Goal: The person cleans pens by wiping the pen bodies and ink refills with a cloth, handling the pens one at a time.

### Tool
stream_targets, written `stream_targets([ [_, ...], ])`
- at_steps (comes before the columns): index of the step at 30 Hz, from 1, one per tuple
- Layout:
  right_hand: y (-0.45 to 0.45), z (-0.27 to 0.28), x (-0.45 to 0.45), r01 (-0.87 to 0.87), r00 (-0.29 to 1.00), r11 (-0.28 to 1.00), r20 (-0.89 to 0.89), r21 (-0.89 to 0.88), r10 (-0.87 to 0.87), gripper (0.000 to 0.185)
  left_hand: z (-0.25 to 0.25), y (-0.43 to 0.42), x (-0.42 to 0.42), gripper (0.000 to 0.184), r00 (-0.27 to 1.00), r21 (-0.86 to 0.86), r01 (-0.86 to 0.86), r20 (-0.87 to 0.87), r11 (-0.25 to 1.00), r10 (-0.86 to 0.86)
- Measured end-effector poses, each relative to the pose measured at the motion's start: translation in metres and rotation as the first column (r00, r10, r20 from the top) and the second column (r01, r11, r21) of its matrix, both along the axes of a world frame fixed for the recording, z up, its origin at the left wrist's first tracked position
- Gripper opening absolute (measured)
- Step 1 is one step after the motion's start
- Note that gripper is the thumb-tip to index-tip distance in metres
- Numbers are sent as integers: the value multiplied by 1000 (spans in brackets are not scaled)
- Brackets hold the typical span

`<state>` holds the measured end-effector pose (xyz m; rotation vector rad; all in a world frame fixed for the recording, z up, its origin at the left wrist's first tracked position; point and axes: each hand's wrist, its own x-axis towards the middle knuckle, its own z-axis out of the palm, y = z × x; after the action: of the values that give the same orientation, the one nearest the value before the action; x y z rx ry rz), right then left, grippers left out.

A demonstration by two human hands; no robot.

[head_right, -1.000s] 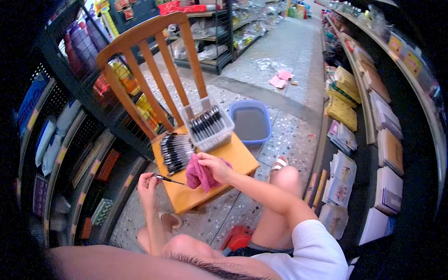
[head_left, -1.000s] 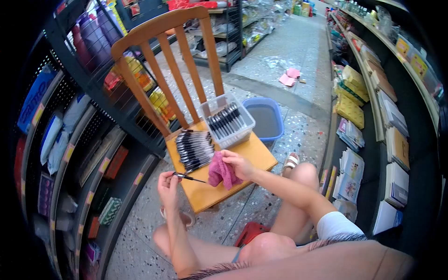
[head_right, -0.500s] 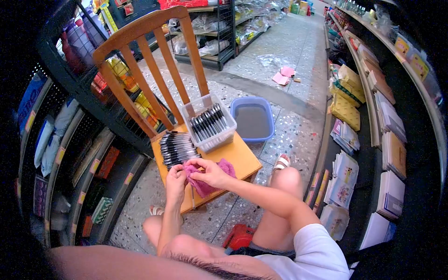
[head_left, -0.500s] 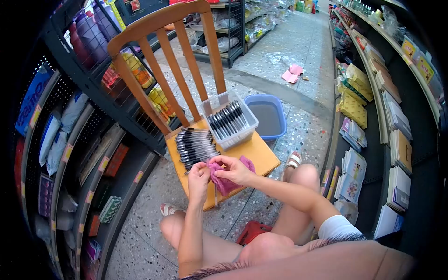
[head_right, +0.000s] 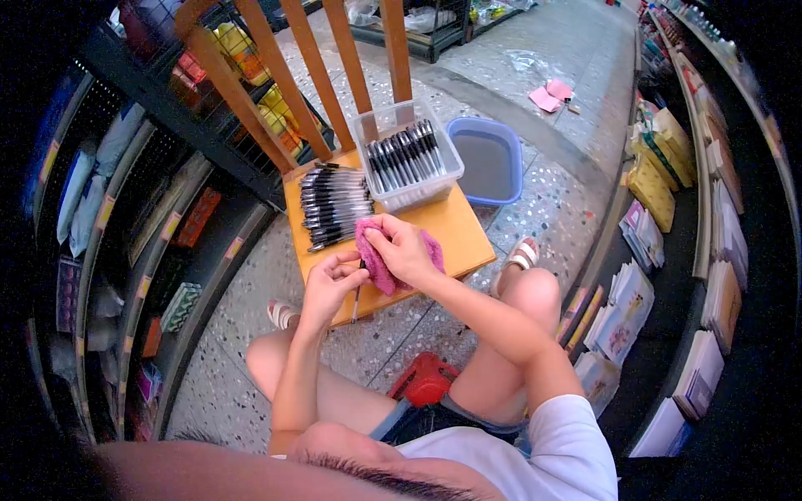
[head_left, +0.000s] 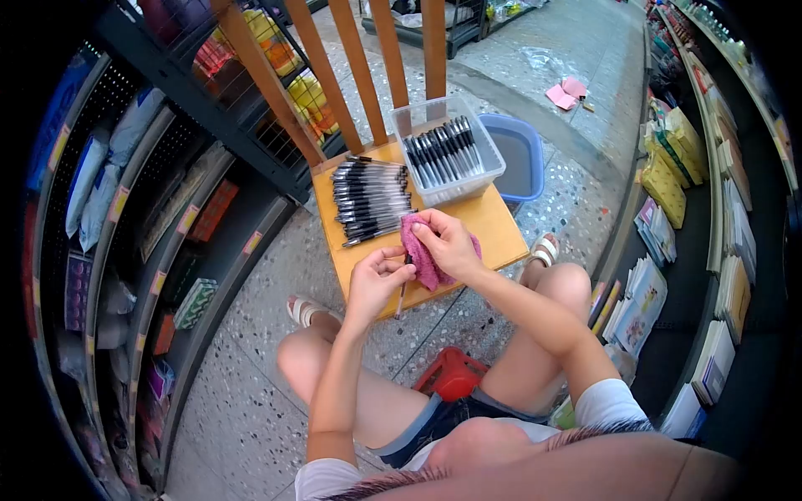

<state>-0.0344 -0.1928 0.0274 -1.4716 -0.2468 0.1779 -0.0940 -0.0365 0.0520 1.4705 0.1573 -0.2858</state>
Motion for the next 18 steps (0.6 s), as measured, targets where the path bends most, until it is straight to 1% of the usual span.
stream_targets([
  [2,3,-4,1,-28,999,999,-27,17,28,16,-7,3,-1,33,1000,-37,-3,-2,999,3],
  [3,5,-4,0,-21,998,996,-65,87,27,17,-8,5,-2,32,1000,-56,-5,-3,998,5],
  [5,11,-3,-1,0,990,975,-141,224,32,17,-9,6,-3,30,998,-8,-47,28,999,48],
  [6,14,-2,-1,0,976,947,-206,322,71,17,-7,7,-2,28,997,15,-69,47,997,68],
  [8,15,4,-1,32,938,877,-317,479,139,17,-2,9,-3,27,993,98,-116,21,988,114],
  [9,12,9,-3,-26,953,910,-265,414,147,18,-2,6,-2,27,992,116,-126,11,985,125],
  [10,9,6,-3,-100,980,953,-137,287,145,21,-5,6,-2,27,990,100,-139,33,985,136],
  [11,7,6,-3,-179,973,949,-95,259,209,25,-11,4,0,24,986,92,-159,63,983,153],
  [13,13,7,-6,-169,985,965,19,198,169,25,-10,2,-1,21,982,113,-168,107,979,156],
  [16,6,7,-4,-198,979,978,-24,61,200,23,-20,0,0,21,982,194,-161,131,968,137],
  [18,2,21,-6,-122,990,976,53,-179,134,19,-21,-3,0,23,978,241,-179,145,954,147],
])
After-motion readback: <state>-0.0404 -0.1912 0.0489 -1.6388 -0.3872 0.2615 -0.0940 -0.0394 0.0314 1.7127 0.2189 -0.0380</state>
